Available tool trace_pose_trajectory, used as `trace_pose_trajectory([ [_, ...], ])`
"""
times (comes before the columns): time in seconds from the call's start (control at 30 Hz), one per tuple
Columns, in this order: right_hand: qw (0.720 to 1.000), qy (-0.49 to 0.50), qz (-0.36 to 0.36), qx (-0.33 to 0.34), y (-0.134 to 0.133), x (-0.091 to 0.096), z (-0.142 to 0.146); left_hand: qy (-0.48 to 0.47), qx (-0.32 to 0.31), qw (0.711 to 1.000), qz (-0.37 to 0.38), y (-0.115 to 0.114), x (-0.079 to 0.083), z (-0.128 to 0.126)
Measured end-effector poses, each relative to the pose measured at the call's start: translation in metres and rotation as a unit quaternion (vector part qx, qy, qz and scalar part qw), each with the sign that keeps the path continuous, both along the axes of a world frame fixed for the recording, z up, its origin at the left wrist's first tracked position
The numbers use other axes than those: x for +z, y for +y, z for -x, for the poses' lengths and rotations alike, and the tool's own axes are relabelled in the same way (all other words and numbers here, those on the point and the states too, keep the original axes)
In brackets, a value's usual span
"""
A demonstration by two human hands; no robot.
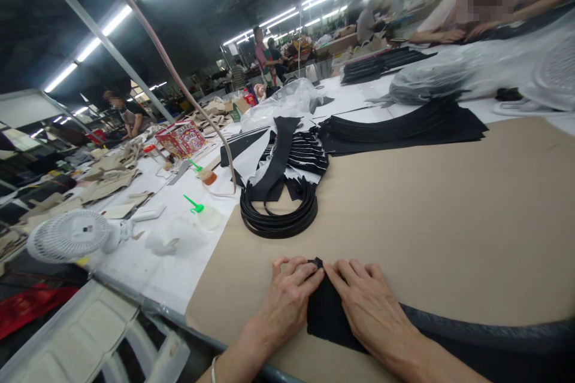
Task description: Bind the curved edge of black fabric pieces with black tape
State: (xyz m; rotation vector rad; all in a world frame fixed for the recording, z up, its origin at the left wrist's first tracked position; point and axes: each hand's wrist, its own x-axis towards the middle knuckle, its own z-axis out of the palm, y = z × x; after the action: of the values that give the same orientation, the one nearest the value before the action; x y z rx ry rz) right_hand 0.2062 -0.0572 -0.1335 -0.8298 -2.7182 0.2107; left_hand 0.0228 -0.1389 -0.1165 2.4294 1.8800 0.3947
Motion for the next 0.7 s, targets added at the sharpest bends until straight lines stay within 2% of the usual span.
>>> trace_pose_trajectory([
  [0.37, 0.996, 0.001, -0.087, 0.001, -0.004, -0.007, 0.005, -0.029, 0.016, 0.999, 0.021, -0.002, 0.007, -0.002],
  [0.57, 0.993, 0.013, -0.114, 0.007, -0.002, -0.013, 0.007, -0.042, 0.016, 0.998, 0.038, -0.006, 0.003, -0.001],
  [0.7, 0.988, 0.058, -0.142, 0.006, -0.002, -0.02, 0.007, -0.052, 0.02, 0.998, 0.015, -0.007, -0.003, 0.0],
])
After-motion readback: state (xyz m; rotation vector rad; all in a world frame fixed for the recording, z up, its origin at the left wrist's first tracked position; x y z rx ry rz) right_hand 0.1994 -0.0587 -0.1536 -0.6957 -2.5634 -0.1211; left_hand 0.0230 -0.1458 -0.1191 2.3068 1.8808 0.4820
